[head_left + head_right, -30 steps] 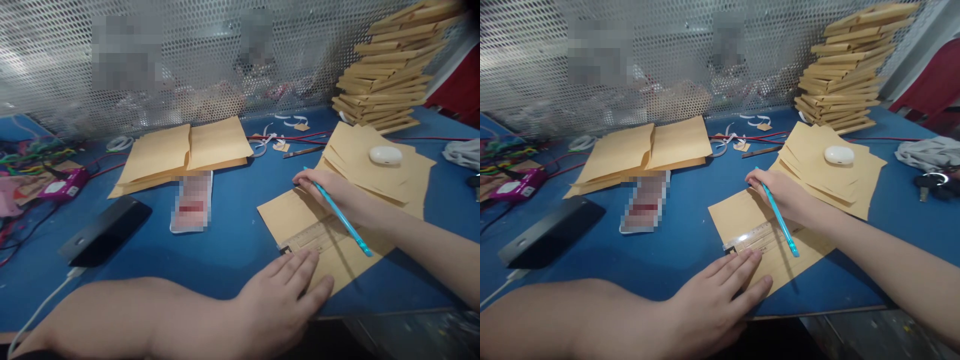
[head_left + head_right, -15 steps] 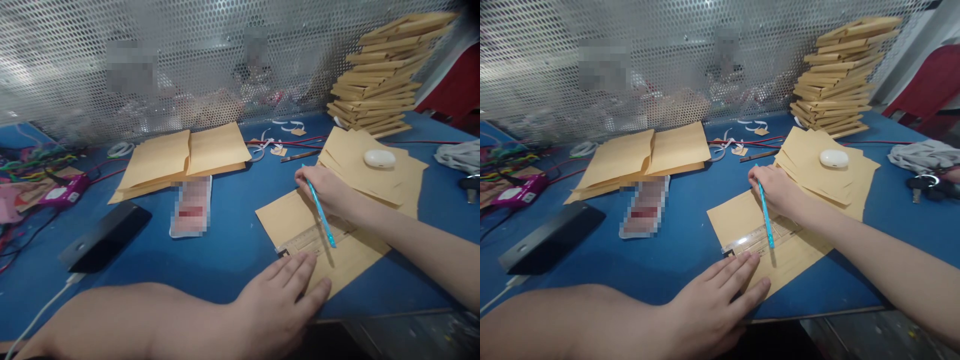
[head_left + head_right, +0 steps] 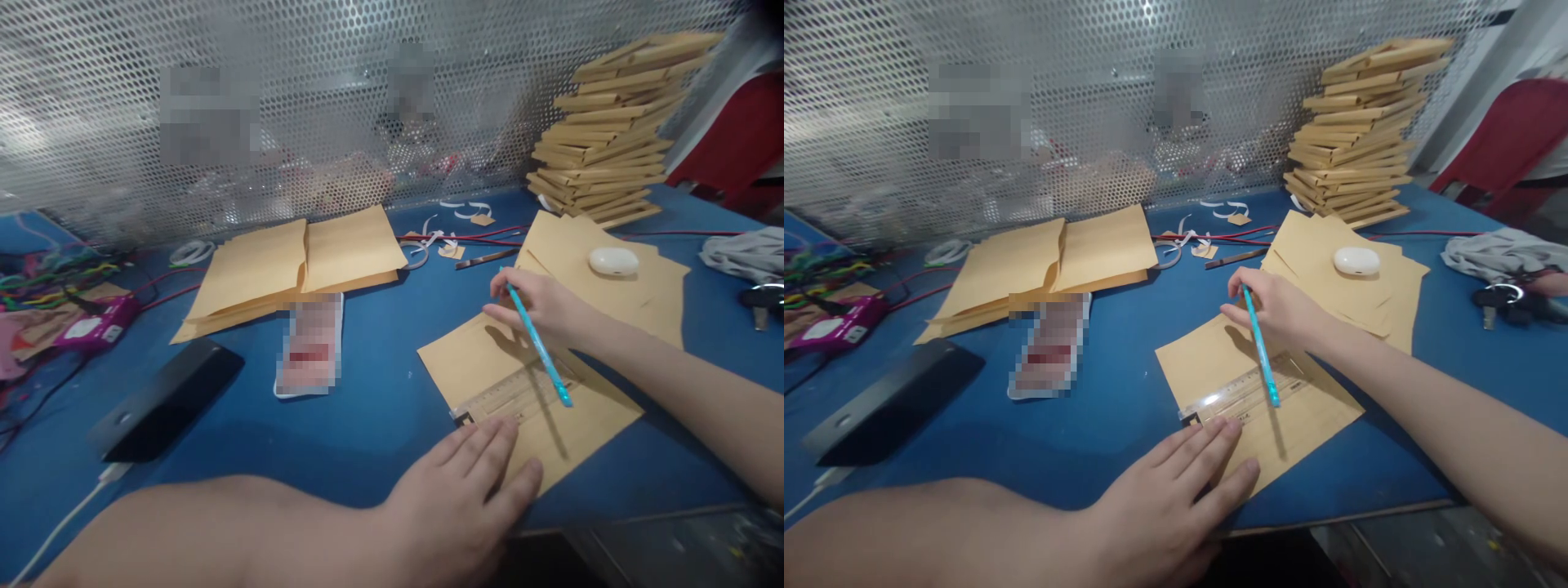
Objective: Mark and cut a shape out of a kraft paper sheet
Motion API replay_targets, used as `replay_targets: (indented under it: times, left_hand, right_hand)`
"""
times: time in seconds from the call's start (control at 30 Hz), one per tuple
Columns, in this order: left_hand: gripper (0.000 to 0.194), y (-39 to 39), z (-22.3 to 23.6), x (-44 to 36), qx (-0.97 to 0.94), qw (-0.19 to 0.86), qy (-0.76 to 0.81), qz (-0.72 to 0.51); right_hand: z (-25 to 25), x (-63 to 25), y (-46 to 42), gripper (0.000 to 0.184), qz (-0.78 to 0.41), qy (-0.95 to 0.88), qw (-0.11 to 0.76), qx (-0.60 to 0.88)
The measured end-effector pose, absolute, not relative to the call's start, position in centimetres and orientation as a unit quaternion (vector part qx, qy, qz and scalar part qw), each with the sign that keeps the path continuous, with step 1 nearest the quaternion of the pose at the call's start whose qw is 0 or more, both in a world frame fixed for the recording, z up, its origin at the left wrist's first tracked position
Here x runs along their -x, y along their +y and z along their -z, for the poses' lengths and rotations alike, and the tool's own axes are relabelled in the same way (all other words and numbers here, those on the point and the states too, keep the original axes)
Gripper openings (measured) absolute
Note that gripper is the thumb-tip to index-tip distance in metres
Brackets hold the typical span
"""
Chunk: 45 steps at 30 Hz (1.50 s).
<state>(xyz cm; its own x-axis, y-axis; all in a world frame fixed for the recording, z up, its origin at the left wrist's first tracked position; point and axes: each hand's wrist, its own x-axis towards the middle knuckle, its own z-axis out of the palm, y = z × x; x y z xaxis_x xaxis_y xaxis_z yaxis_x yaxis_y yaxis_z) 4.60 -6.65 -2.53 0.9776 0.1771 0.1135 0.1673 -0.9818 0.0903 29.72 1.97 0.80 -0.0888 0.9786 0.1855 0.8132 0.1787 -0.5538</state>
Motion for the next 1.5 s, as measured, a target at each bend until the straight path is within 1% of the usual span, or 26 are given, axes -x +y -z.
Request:
replay_targets:
  times: [0.13,0.2,0.3,0.4,0.5,0.77,1.03,1.2,1.5]
  left_hand:
    - [0.056,-6.6,2.5,-4.5,-0.994,0.018,0.081,-0.073]
    - [0.055,-6.5,2.4,-4.5,-0.994,0.002,0.073,-0.081]
    - [0.053,-6.5,2.3,-4.5,-0.993,-0.010,0.065,-0.093]
    - [0.052,-6.6,2.2,-4.5,-0.993,-0.010,0.066,-0.095]
    - [0.052,-6.6,2.1,-4.5,-0.993,-0.009,0.066,-0.098]
    - [0.048,-6.6,2.1,-4.4,-0.993,-0.010,0.056,-0.103]
    - [0.050,-6.8,2.2,-4.2,-0.995,0.023,0.037,-0.094]
    - [0.051,-7.0,1.7,-4.2,-0.997,0.021,0.021,-0.075]
    - [0.045,-6.9,1.1,-4.1,-0.996,0.017,-0.007,-0.086]
  right_hand:
    - [0.0,-30.4,2.1,0.018,-0.257,-0.687,0.307,0.607]
    - [0.5,-30.5,2.3,0.018,-0.279,-0.666,0.342,0.601]
    - [0.7,-30.3,2.4,0.018,-0.246,-0.653,0.371,0.613]
    - [0.3,-29.9,2.3,0.018,-0.192,-0.644,0.380,0.635]
    - [0.1,-29.5,2.2,0.015,-0.163,-0.650,0.386,0.634]
    - [1.2,-29.3,2.8,0.014,-0.161,-0.663,0.395,0.615]
    - [1.4,-29.4,3.1,0.007,-0.167,-0.670,0.381,0.615]
    - [2.0,-29.7,3.5,0.010,-0.155,-0.674,0.387,0.609]
    - [1.6,-29.5,3.3,0.012,-0.135,-0.682,0.390,0.604]
